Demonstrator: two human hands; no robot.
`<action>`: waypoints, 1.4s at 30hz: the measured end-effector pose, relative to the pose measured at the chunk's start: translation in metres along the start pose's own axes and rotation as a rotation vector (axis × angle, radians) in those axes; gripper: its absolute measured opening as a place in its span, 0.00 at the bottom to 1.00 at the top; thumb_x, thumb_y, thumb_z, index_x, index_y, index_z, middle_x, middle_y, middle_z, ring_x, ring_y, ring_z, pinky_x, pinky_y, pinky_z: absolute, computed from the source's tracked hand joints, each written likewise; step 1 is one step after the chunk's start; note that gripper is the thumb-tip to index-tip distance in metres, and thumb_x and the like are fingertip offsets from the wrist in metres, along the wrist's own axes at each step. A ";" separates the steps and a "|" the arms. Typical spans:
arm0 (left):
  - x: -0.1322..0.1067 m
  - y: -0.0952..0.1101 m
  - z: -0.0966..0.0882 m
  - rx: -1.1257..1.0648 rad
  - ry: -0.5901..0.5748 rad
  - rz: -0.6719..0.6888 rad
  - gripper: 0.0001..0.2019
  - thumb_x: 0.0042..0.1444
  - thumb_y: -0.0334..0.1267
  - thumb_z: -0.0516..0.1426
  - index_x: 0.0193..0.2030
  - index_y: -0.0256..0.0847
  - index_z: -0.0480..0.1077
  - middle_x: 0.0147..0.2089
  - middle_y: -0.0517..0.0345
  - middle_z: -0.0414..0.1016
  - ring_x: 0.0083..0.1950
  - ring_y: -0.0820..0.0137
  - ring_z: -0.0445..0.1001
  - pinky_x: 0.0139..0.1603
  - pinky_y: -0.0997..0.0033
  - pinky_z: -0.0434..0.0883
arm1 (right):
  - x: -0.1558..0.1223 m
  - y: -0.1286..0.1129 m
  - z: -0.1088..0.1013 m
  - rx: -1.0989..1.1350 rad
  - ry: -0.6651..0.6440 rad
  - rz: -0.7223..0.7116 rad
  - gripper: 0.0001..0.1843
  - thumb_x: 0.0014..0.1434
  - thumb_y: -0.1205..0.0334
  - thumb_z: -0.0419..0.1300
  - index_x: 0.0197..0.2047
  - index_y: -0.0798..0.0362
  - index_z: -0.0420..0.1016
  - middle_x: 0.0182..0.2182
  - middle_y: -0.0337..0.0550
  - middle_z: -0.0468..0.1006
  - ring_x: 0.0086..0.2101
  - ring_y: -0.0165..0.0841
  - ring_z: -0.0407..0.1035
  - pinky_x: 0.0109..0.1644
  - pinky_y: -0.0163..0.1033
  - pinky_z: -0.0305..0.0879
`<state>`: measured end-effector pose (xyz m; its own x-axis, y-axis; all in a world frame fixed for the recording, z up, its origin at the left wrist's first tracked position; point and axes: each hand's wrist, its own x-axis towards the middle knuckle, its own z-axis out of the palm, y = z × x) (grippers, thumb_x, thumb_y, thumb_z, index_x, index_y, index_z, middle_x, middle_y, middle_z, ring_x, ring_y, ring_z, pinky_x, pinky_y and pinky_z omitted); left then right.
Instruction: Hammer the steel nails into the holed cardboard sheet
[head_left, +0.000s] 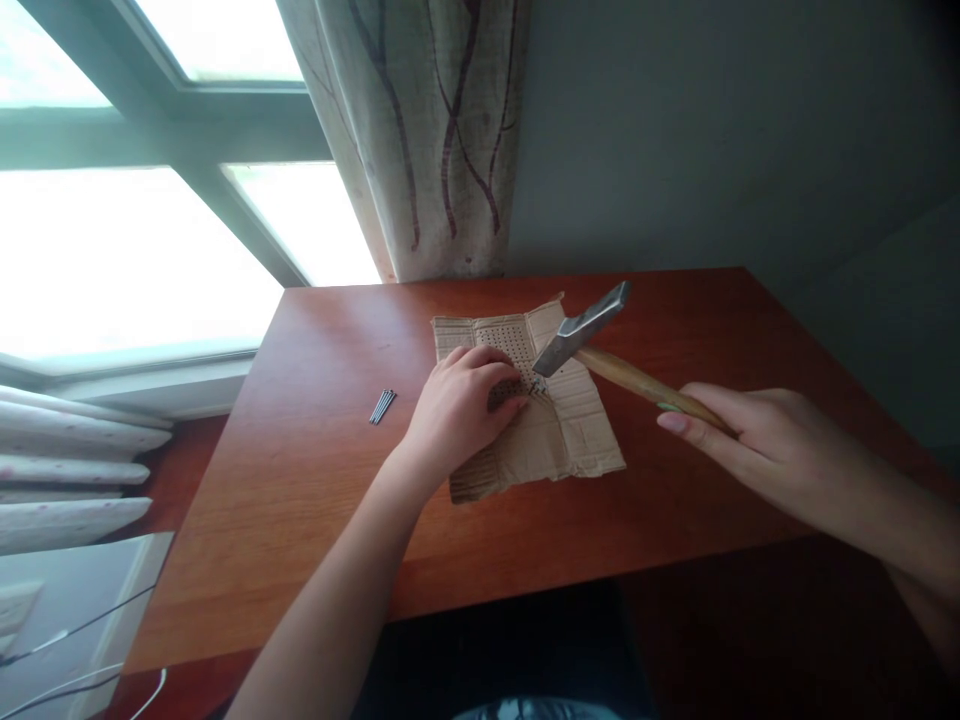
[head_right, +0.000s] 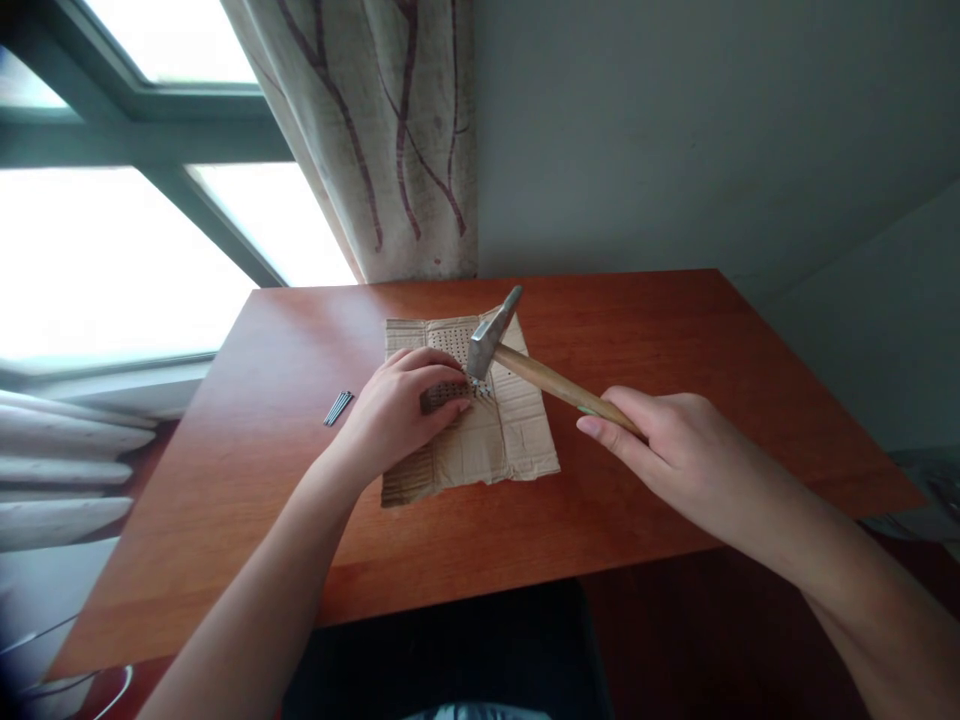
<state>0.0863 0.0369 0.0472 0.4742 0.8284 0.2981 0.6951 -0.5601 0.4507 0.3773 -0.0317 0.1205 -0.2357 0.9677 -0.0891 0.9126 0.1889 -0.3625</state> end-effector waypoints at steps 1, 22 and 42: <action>0.000 0.000 0.000 -0.005 0.001 0.000 0.09 0.59 0.40 0.63 0.45 0.43 0.79 0.51 0.55 0.79 0.51 0.59 0.74 0.55 0.55 0.73 | 0.001 -0.001 0.000 -0.003 0.003 -0.005 0.26 0.67 0.38 0.50 0.26 0.49 0.62 0.16 0.33 0.63 0.17 0.29 0.60 0.24 0.36 0.52; 0.000 0.000 0.001 -0.043 0.017 -0.001 0.07 0.58 0.39 0.64 0.43 0.43 0.78 0.51 0.55 0.79 0.51 0.60 0.74 0.55 0.56 0.72 | 0.005 -0.006 0.009 -0.022 -0.039 -0.019 0.25 0.69 0.40 0.50 0.28 0.49 0.63 0.17 0.34 0.65 0.19 0.30 0.63 0.26 0.37 0.52; 0.000 0.001 0.000 -0.062 0.014 -0.023 0.06 0.57 0.38 0.64 0.41 0.44 0.78 0.50 0.55 0.79 0.51 0.60 0.74 0.55 0.55 0.72 | 0.005 -0.008 0.012 -0.010 -0.046 -0.021 0.24 0.68 0.40 0.50 0.28 0.48 0.62 0.18 0.35 0.67 0.20 0.32 0.64 0.27 0.37 0.53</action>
<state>0.0869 0.0364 0.0476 0.4505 0.8412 0.2990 0.6707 -0.5399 0.5086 0.3648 -0.0306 0.1121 -0.2696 0.9549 -0.1246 0.9106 0.2107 -0.3556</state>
